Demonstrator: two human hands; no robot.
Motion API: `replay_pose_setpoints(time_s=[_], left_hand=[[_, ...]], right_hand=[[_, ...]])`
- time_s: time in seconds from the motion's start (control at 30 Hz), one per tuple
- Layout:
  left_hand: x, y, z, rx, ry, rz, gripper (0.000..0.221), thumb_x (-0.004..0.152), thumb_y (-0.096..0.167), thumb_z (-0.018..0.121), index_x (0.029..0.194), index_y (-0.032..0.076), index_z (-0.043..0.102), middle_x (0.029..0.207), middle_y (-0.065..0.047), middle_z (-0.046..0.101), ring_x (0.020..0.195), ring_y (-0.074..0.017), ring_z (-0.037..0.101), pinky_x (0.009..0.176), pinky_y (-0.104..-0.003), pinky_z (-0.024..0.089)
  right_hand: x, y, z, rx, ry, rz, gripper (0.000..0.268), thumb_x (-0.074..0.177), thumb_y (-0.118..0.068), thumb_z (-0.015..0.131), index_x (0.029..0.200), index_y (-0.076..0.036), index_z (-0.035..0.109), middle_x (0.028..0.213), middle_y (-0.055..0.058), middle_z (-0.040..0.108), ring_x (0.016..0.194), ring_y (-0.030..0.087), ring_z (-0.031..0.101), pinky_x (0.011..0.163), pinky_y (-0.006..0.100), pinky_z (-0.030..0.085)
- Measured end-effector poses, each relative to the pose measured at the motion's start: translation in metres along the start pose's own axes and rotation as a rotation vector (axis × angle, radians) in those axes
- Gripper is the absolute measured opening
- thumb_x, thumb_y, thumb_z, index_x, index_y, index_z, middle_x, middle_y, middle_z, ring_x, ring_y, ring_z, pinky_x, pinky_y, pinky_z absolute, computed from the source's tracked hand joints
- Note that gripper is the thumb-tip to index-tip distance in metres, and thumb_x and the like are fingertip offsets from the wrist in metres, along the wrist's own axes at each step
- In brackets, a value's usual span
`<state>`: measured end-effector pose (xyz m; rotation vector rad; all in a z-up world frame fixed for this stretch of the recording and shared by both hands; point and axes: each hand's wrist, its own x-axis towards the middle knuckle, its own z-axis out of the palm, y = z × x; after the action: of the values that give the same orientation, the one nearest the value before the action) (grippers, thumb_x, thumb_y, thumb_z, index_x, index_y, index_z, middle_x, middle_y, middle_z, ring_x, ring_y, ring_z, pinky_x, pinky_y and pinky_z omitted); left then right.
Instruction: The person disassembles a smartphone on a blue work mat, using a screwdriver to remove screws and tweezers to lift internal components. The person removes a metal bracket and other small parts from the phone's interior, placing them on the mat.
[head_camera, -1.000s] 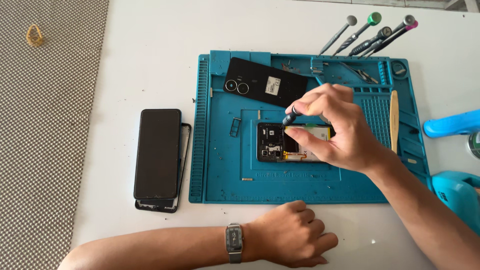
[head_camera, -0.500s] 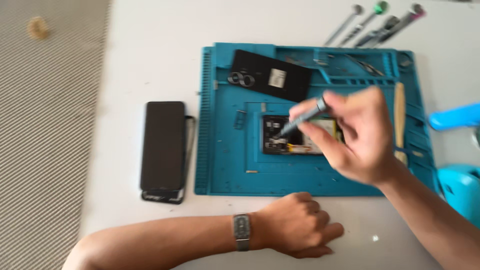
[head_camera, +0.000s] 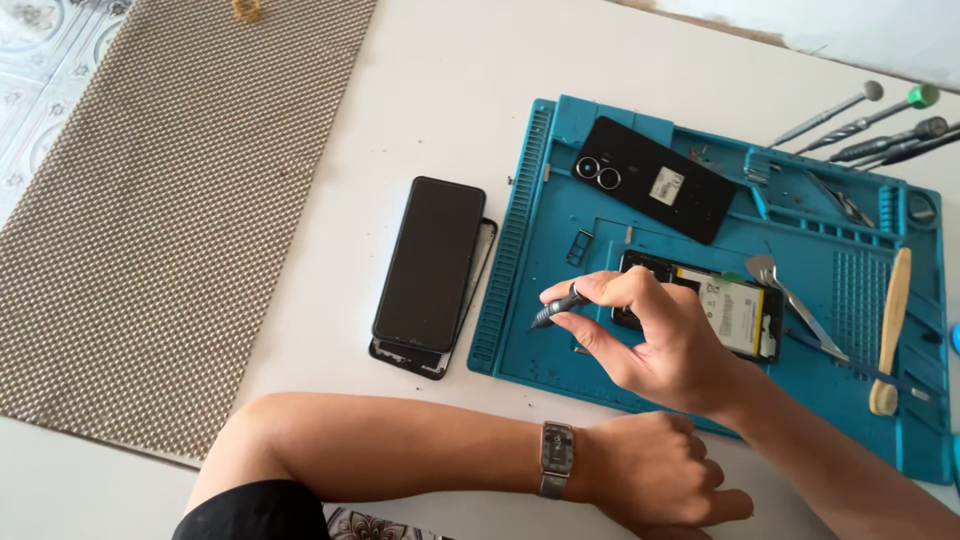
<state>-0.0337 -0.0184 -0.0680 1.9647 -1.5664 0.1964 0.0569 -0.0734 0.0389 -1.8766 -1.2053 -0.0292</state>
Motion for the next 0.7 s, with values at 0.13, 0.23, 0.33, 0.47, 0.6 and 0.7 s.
replay_pose_setpoints(time_s=[0.13,0.23,0.33,0.47,0.6,0.7], left_hand=[[0.000,0.000,0.003,0.006,0.009,-0.003,0.042,0.092,0.050,0.057,0.114,0.015,0.059,0.070,0.000,0.065,0.064,-0.0240,0.068,0.064,-0.042,0.053],[0.000,0.000,0.000,0.011,-0.004,-0.003,0.042,0.093,0.052,0.057,0.112,0.015,0.059,0.068,0.000,0.064,0.064,-0.0243,0.067,0.064,-0.041,0.053],[0.001,0.002,-0.006,0.037,-0.029,-0.006,0.043,0.093,0.053,0.057,0.113,0.015,0.060,0.067,-0.001,0.064,0.064,-0.0250,0.067,0.062,-0.040,0.052],[-0.001,0.004,-0.015,0.019,-0.001,-0.009,0.044,0.093,0.052,0.058,0.114,0.014,0.061,0.068,-0.001,0.063,0.063,-0.0250,0.066,0.062,-0.039,0.051],[0.000,0.003,-0.023,-0.010,-0.037,-0.011,0.039,0.096,0.049,0.061,0.111,0.013,0.062,0.072,-0.002,0.064,0.063,-0.0240,0.065,0.066,-0.038,0.051],[0.002,0.004,-0.028,-0.073,-0.032,-0.021,0.040,0.094,0.045,0.063,0.114,0.011,0.063,0.072,-0.003,0.063,0.068,-0.0257,0.065,0.070,-0.041,0.050]], right_hand=[[-0.002,0.008,0.003,0.014,0.012,0.047,0.034,0.092,-0.001,0.074,0.106,-0.006,0.043,0.107,0.018,0.076,0.100,0.023,0.079,0.084,0.031,0.066],[-0.007,0.013,0.001,0.105,0.049,0.109,0.032,0.095,0.000,0.070,0.108,-0.005,0.042,0.108,0.018,0.075,0.104,0.024,0.078,0.087,0.031,0.066],[-0.011,0.011,-0.005,0.209,0.100,0.184,0.032,0.098,0.001,0.067,0.111,-0.005,0.039,0.109,0.020,0.074,0.108,0.023,0.077,0.088,0.030,0.066],[-0.019,0.009,-0.024,0.325,0.206,0.257,0.034,0.099,0.004,0.063,0.118,-0.005,0.036,0.113,0.023,0.072,0.109,0.024,0.075,0.091,0.031,0.066],[-0.043,0.011,-0.058,0.272,0.363,0.375,0.037,0.100,0.006,0.060,0.123,-0.006,0.034,0.113,0.025,0.071,0.105,0.022,0.073,0.087,0.030,0.062],[-0.067,0.020,-0.069,0.246,0.488,0.415,0.038,0.104,0.007,0.059,0.129,-0.006,0.033,0.117,0.026,0.069,0.106,0.020,0.070,0.087,0.028,0.057]])
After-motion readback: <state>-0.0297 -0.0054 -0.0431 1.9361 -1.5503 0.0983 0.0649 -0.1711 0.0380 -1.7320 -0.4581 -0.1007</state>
